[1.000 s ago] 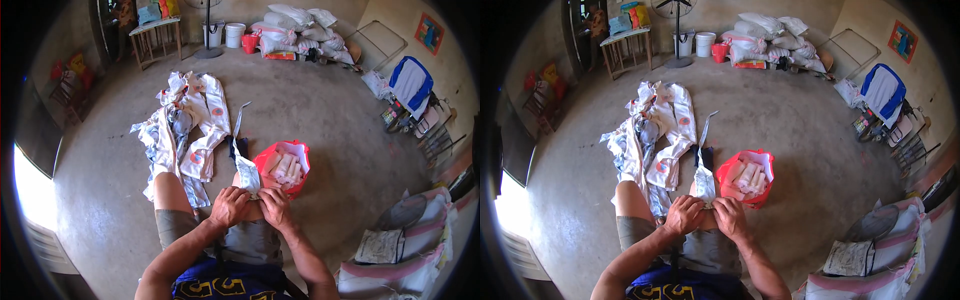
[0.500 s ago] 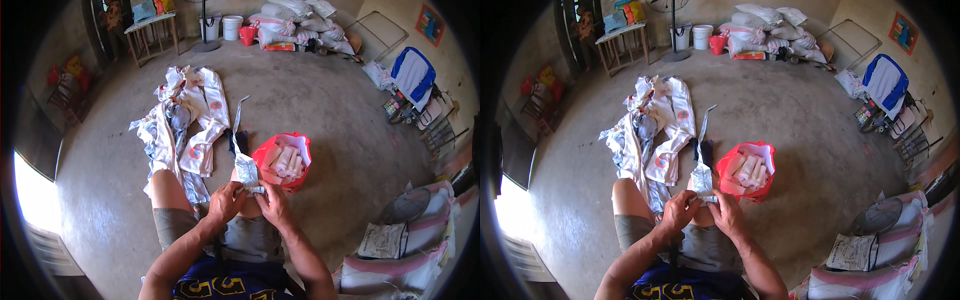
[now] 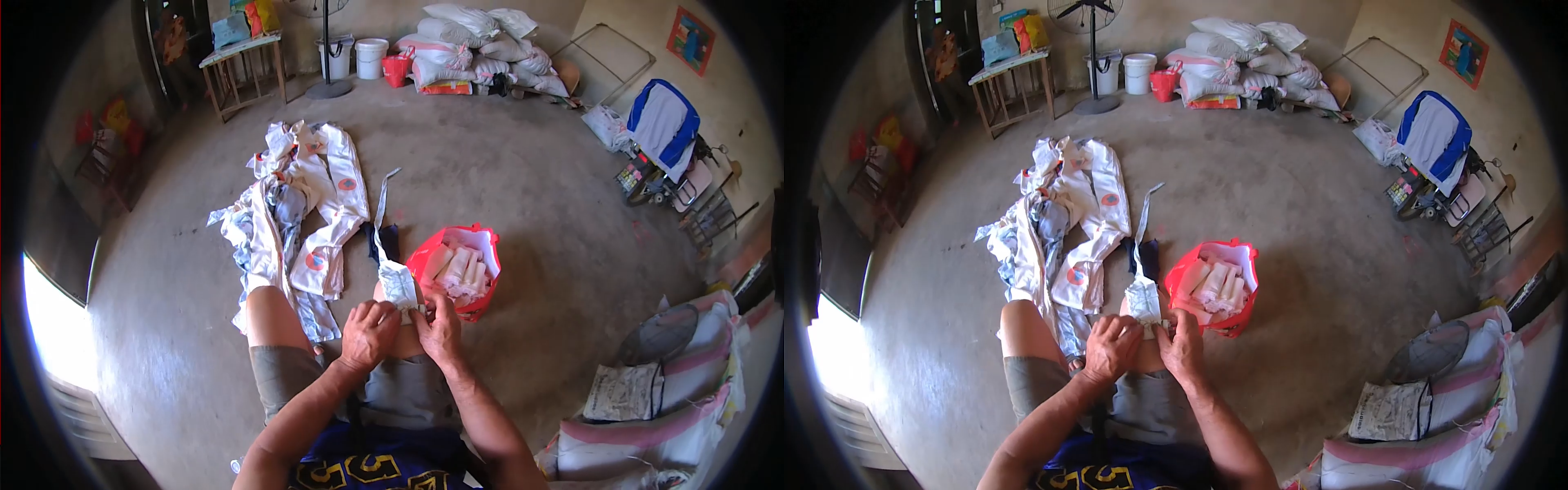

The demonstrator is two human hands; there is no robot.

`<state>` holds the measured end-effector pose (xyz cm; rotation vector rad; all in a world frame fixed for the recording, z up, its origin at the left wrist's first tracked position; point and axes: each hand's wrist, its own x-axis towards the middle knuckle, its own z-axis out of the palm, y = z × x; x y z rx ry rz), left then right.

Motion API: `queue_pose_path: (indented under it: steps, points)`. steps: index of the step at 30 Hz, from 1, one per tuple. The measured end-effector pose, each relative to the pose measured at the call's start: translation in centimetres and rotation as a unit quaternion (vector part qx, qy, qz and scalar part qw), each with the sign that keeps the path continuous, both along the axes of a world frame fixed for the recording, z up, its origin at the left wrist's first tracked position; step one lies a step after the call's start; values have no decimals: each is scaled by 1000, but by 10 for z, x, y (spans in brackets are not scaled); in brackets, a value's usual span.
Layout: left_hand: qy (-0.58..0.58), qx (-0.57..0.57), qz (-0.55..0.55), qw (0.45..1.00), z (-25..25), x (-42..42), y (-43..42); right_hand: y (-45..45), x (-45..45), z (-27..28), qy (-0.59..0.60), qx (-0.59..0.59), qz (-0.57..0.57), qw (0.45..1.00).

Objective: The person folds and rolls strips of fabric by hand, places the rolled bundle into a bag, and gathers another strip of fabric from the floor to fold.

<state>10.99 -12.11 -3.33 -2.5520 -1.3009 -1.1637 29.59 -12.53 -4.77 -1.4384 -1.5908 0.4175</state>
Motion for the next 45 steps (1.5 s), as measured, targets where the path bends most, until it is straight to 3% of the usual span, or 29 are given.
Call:
queue_pose_path:
  steps: [3, 6, 10, 17, 20, 34, 45]
  points:
    - [9, -20, -8, 1000, -7, -7, -4, 1, 0, 10, -35, 91, 28, 995]
    - [7, -43, -10, 999, -7, -11, -6, -5, -1, 25, -146, 144, 65, 977]
    - [1, -47, -9, 999, -6, -12, -5, -10, 11, 34, -209, 134, 150, 957]
    - [2, -39, -9, 999, -5, -9, 1, -2, 21, 28, -240, 132, 156, 949]
    - [-17, 8, -16, 1000, -10, -7, 5, 3, 18, 20, -231, 161, 144, 949]
    - [-50, -49, -53, 996, -2, -8, -33, -38, 26, 31, -157, 99, 177, 967]
    - [-179, -185, 52, 965, -2, 4, -23, -20, 13, 19, -56, 36, 94, 993]
